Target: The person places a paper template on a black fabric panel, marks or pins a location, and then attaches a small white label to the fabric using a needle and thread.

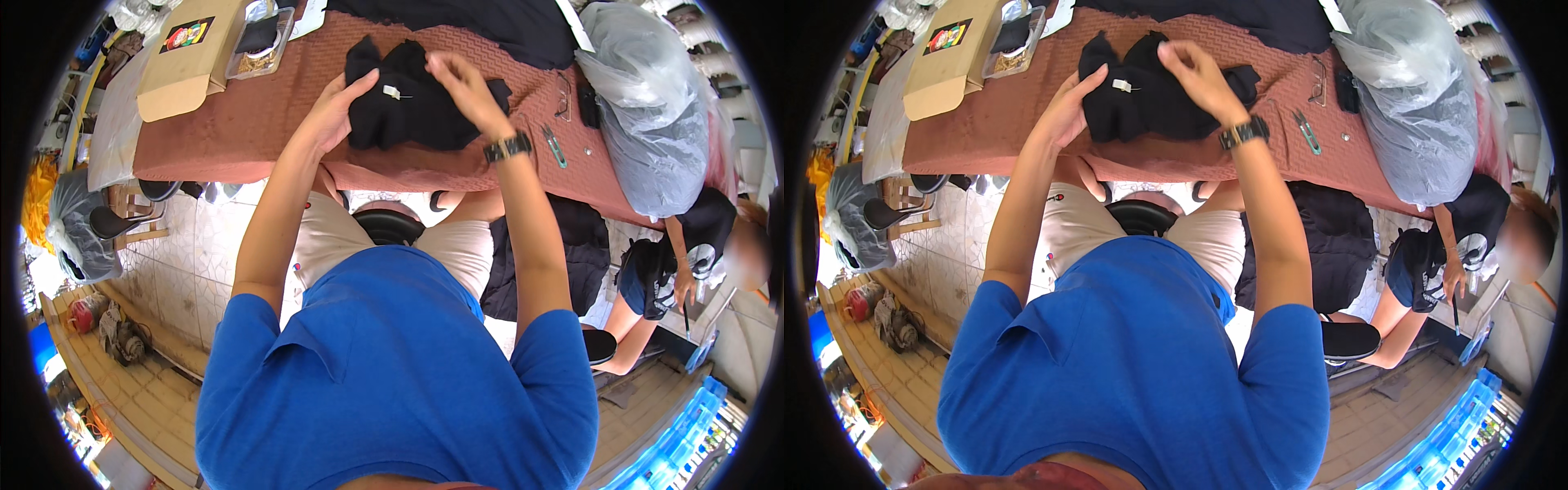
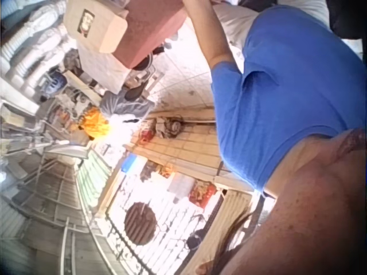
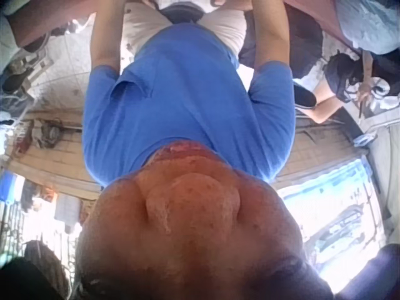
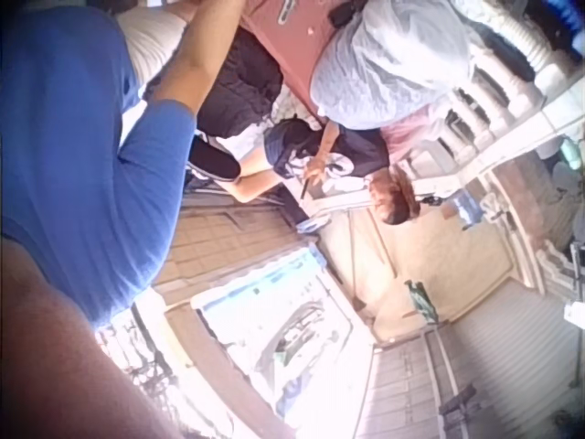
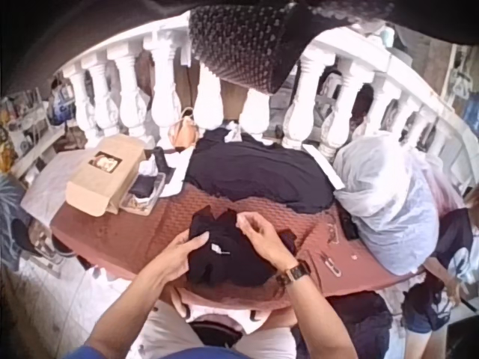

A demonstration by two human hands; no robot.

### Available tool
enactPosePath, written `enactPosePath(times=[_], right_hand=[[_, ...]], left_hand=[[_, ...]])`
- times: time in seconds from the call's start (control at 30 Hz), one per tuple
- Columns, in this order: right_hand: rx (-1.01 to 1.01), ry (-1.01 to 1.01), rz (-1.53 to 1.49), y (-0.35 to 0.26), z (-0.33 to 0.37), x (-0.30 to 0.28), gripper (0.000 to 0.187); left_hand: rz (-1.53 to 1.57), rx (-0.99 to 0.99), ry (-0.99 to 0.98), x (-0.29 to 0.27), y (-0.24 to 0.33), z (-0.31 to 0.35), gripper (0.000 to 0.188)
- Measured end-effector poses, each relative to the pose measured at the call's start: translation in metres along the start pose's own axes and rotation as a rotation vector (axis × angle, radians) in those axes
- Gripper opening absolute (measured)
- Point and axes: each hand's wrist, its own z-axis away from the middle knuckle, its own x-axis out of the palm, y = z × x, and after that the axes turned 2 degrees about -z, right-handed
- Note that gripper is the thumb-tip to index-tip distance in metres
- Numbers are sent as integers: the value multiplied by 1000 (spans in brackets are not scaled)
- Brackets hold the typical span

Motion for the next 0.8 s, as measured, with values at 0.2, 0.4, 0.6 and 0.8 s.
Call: enactPosePath(times=[0.2, 0.4, 0.6, 0.8], right_hand=[[-2, -126, 315, 11, 52, 6, 28], [-58, 206, 62, -10, 13, -32, 20], [-388, 469, 538, -36, 37, -3, 28], [-448, 195, 433, -64, 61, 33, 27]], left_hand=[[425, -57, -101, -29, 0, 15, 43], [547, -217, -184, -1, -16, 28, 48], [273, -70, 46, 20, -23, 19, 48], [162, 56, 92, 31, -23, 19, 21]])
